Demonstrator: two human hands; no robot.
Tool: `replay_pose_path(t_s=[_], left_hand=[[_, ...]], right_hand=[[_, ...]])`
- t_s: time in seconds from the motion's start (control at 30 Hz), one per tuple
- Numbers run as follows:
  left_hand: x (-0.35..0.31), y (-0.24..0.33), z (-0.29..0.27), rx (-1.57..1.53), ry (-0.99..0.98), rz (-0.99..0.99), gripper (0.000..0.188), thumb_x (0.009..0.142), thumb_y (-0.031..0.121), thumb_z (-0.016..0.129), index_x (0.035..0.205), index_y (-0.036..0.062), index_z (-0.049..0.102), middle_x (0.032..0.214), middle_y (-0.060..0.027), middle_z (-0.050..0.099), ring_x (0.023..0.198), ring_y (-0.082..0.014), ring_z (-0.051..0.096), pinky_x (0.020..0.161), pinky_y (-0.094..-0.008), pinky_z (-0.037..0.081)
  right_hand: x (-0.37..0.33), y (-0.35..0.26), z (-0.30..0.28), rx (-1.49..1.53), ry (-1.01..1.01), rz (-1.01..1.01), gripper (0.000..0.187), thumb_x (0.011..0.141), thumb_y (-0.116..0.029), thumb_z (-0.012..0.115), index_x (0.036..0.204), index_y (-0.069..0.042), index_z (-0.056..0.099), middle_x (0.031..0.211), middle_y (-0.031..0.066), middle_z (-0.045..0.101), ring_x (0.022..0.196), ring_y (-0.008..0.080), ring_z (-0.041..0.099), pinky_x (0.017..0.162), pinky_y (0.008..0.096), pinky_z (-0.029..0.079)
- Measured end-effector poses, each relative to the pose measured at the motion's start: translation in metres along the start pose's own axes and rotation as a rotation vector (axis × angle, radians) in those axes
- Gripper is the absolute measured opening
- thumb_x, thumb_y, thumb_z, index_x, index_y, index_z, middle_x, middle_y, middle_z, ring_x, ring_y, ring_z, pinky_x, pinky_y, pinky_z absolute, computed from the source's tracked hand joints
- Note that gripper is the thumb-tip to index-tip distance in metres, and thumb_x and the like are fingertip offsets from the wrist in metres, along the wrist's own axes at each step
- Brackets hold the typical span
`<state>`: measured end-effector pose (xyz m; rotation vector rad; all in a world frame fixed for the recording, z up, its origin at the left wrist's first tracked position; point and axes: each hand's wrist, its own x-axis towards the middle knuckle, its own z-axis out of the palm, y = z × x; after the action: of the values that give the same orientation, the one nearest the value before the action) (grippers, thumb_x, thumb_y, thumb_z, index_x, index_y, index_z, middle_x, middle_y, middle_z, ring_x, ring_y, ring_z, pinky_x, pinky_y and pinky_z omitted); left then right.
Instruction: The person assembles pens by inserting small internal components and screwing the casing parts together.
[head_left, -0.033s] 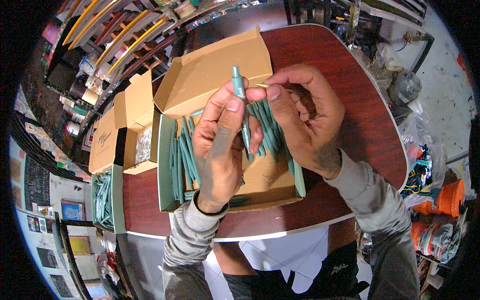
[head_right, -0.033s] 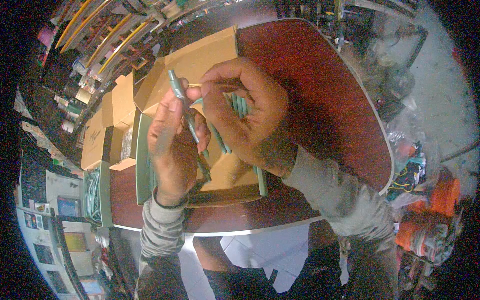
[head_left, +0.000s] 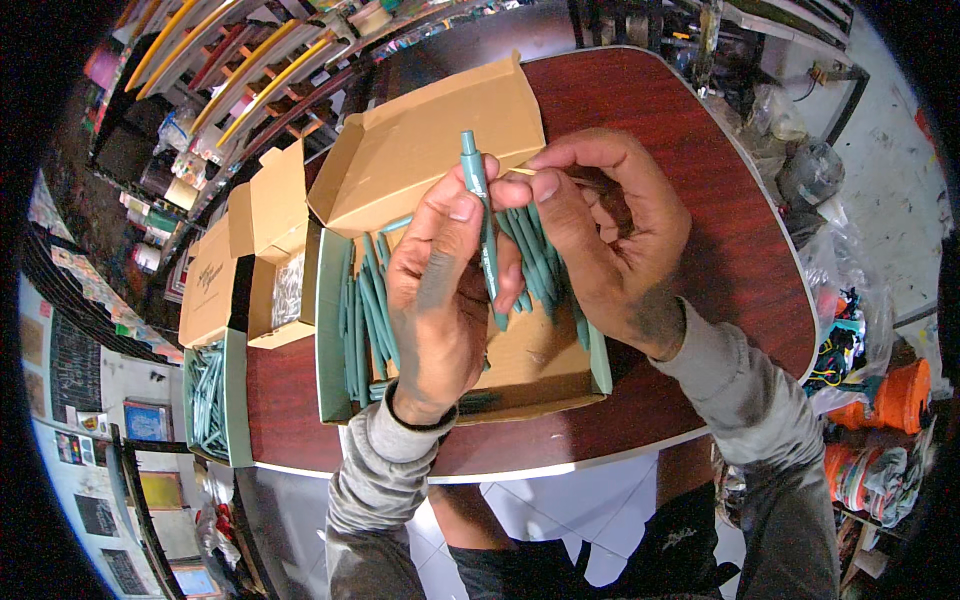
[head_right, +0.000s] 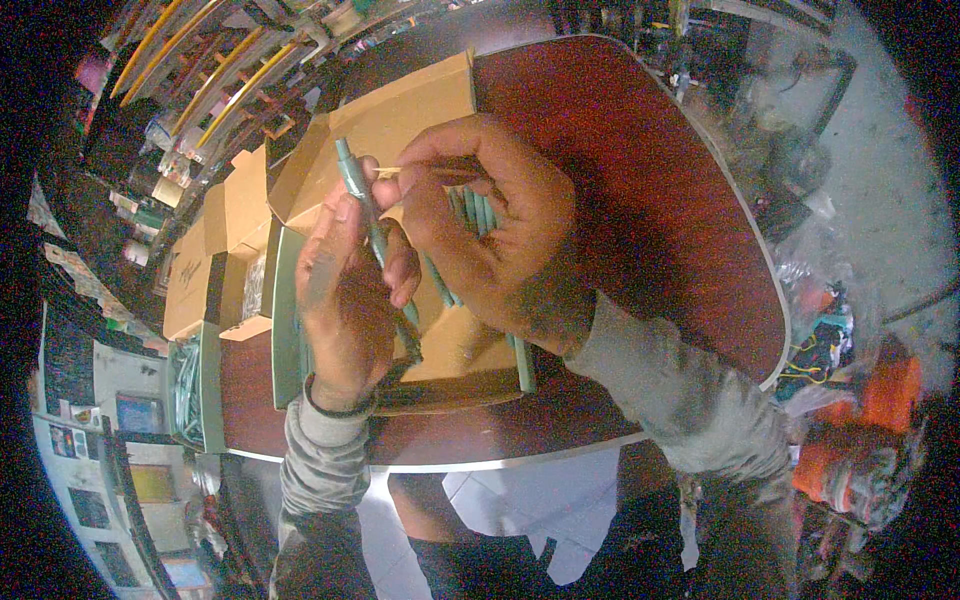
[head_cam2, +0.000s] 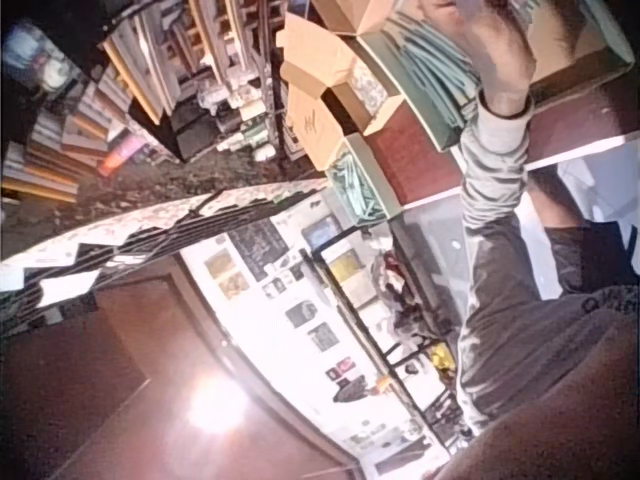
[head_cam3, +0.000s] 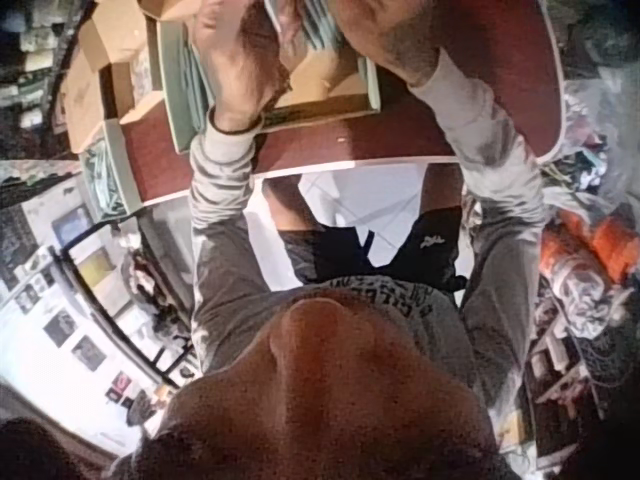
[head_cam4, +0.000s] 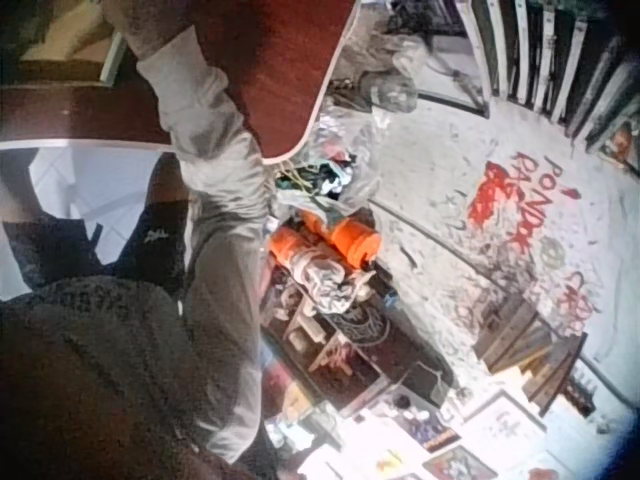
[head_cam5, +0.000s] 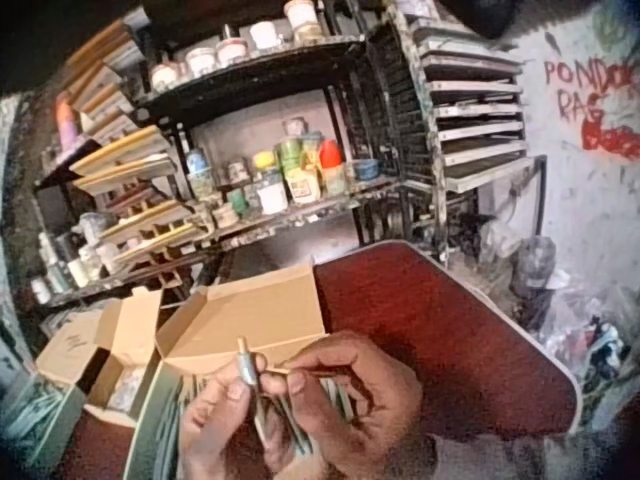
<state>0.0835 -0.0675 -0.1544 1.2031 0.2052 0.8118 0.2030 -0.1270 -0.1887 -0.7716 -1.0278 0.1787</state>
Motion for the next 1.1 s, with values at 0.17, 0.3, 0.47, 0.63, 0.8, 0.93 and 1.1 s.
replay_pose_path(t_s=[0.17,0.3,0.47,0.63,0.8,0.93,1.1], left_hand=[[0.002,-0.006,-0.004,-0.125,0.004,-0.041,0.037,0.101,0.024,0.047,0.129,0.0001,0.049,0.111,-0.0073,0.064,0.055,-0.0057,0.043,0.050,-0.0190,0.037],[0.002,-0.005,-0.004,-0.032,-0.016,-0.025,0.037,0.101,0.024,0.046,0.129,0.0001,0.049,0.109,-0.0051,0.064,0.055,-0.0048,0.040,0.049,-0.0190,0.034],[0.002,-0.006,-0.009,-0.048,-0.066,-0.047,0.038,0.102,0.027,0.044,0.129,0.0004,0.051,0.104,-0.0027,0.064,0.054,-0.0031,0.038,0.048,-0.0176,0.032],[0.000,0.000,0.001,-0.024,-0.041,-0.076,0.033,0.102,0.026,0.043,0.123,0.0019,0.051,0.093,0.0007,0.058,0.056,-0.0031,0.034,0.049,-0.0185,0.029],[0.000,-0.001,-0.001,0.023,-0.013,-0.044,0.035,0.102,0.027,0.045,0.124,0.0014,0.053,0.099,-0.0015,0.063,0.054,-0.0028,0.034,0.047,-0.0178,0.029],[0.002,-0.005,-0.005,0.062,-0.012,-0.003,0.038,0.102,0.027,0.046,0.128,-0.0005,0.053,0.100,-0.0036,0.065,0.053,-0.0026,0.036,0.047,-0.0172,0.030],[0.001,-0.006,-0.005,0.102,0.006,0.003,0.038,0.101,0.026,0.048,0.128,-0.0011,0.054,0.098,-0.0035,0.065,0.055,-0.0030,0.037,0.048,-0.0177,0.031]], right_hand=[[0.002,-0.005,-0.004,-0.068,-0.044,0.000,0.014,0.095,-0.002,0.055,0.108,0.004,0.054,0.095,0.0087,0.061,0.085,0.0090,0.062,0.071,0.0215,0.051],[0.006,-0.004,-0.003,-0.061,-0.046,-0.039,0.014,0.095,-0.001,0.055,0.108,0.005,0.056,0.095,0.0090,0.062,0.087,0.0106,0.063,0.074,0.0228,0.051],[0.003,-0.007,0.000,0.081,-0.036,0.057,0.014,0.095,-0.001,0.055,0.107,0.006,0.057,0.097,0.0101,0.062,0.091,0.0116,0.062,0.079,0.0242,0.051],[0.008,0.000,-0.008,-0.006,-0.087,-0.050,0.014,0.095,-0.001,0.056,0.107,0.006,0.058,0.098,0.0112,0.062,0.092,0.0125,0.062,0.080,0.0243,0.050],[0.011,-0.015,-0.005,-0.077,-0.107,-0.045,0.014,0.094,-0.001,0.056,0.107,0.006,0.058,0.099,0.0111,0.062,0.093,0.0120,0.062,0.080,0.0238,0.050],[0.011,-0.011,-0.009,-0.108,-0.121,-0.085,0.014,0.094,0.000,0.057,0.106,0.005,0.059,0.099,0.0106,0.062,0.091,0.0117,0.061,0.078,0.0233,0.049],[0.012,-0.010,-0.011,-0.136,-0.144,-0.096,0.014,0.093,0.000,0.057,0.106,0.005,0.059,0.098,0.0109,0.062,0.091,0.0116,0.061,0.077,0.0228,0.049]])
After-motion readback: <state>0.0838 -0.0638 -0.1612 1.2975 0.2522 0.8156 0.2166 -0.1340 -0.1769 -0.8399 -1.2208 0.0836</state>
